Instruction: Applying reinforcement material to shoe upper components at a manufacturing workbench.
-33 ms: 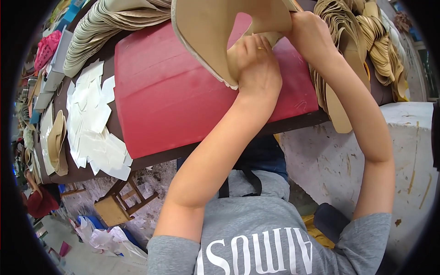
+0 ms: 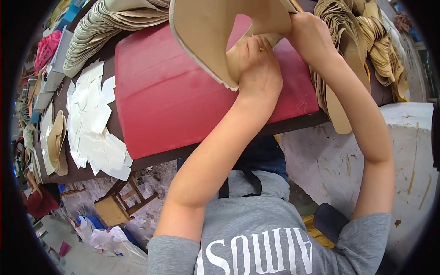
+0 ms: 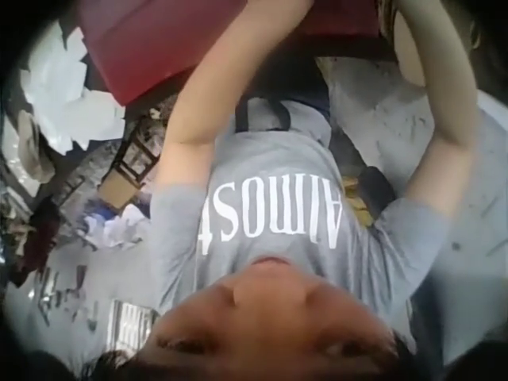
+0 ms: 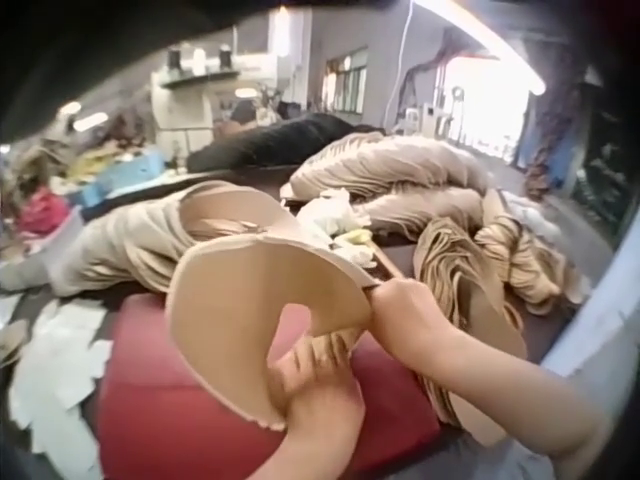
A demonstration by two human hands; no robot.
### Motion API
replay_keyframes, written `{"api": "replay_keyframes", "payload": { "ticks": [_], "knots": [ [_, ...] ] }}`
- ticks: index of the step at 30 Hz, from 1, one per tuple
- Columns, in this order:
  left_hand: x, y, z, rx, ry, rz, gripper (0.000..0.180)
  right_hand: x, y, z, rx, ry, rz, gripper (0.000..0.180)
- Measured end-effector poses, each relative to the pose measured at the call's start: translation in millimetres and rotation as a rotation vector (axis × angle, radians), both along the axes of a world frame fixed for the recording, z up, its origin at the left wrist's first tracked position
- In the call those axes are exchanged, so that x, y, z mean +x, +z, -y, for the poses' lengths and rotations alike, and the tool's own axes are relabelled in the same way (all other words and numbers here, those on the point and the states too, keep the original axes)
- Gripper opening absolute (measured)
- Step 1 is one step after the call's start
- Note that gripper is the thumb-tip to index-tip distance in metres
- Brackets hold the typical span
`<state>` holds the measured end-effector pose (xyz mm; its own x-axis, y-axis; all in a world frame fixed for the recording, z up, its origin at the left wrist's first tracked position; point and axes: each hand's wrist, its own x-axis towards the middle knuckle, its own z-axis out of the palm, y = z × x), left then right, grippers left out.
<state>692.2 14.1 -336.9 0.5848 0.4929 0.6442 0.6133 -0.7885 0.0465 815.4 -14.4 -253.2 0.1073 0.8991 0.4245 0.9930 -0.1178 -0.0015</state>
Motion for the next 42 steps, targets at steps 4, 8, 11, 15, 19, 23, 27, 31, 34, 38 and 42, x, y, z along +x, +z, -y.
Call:
{"api": "replay_keyframes", "payload": {
  "ticks": [4,8,11,15,19,23,27,31,34,38,42],
  "knots": [
    [-1.9,2.2,-5.0,-0.08,-0.2,0.186,0.031,1.0,1.5,3.6,-0.042,-0.026,0.017,0.017],
    [5.9,1.4,-8.9,-0.155,-0.246,0.161,0.032,1.7,0.4,1.9,-0.03,-0.042,0.017,0.018],
    [9.1,5.7,-11.7,-0.166,-0.253,0.163,0.03,2.4,3.7,1.7,-0.039,-0.054,0.032,0.017],
    [10.8,20.5,-16.1,-0.121,-0.222,0.192,0.025,3.5,11.9,3.1,-0.075,-0.071,0.075,0.015],
    [11.2,53.8,-29.4,-0.149,-0.228,-0.219,0.014,8.8,11.7,10.0,0.036,-0.121,0.012,0.028],
    [-15.5,78.6,-9.9,0.051,-0.223,-0.573,0.01,0.3,-7.5,27.5,-0.013,-0.27,-0.545,0.032],
    [-9.4,64.8,15.3,0.324,-0.131,-0.693,0.01,0.5,-22.5,34.9,0.021,-0.295,-0.73,0.031],
    [7.6,43.6,12.8,0.488,-0.037,-0.661,0.016,12.2,-40.2,34.3,0.184,-0.231,-0.505,0.029],
    [10.5,34.7,-2.3,0.642,-0.128,-0.499,0.025,12.2,-41.4,34.2,0.196,-0.247,-0.561,0.029],
    [6.1,40.6,5.7,0.829,-0.046,-0.749,0.029,27.6,-32.6,42.1,0.25,-0.14,-0.837,0.025],
    [12.5,37.9,1.7,0.673,-0.06,-0.771,0.03,27.3,-15.4,32.3,0.158,-0.216,-0.746,0.024]
  ]
}}
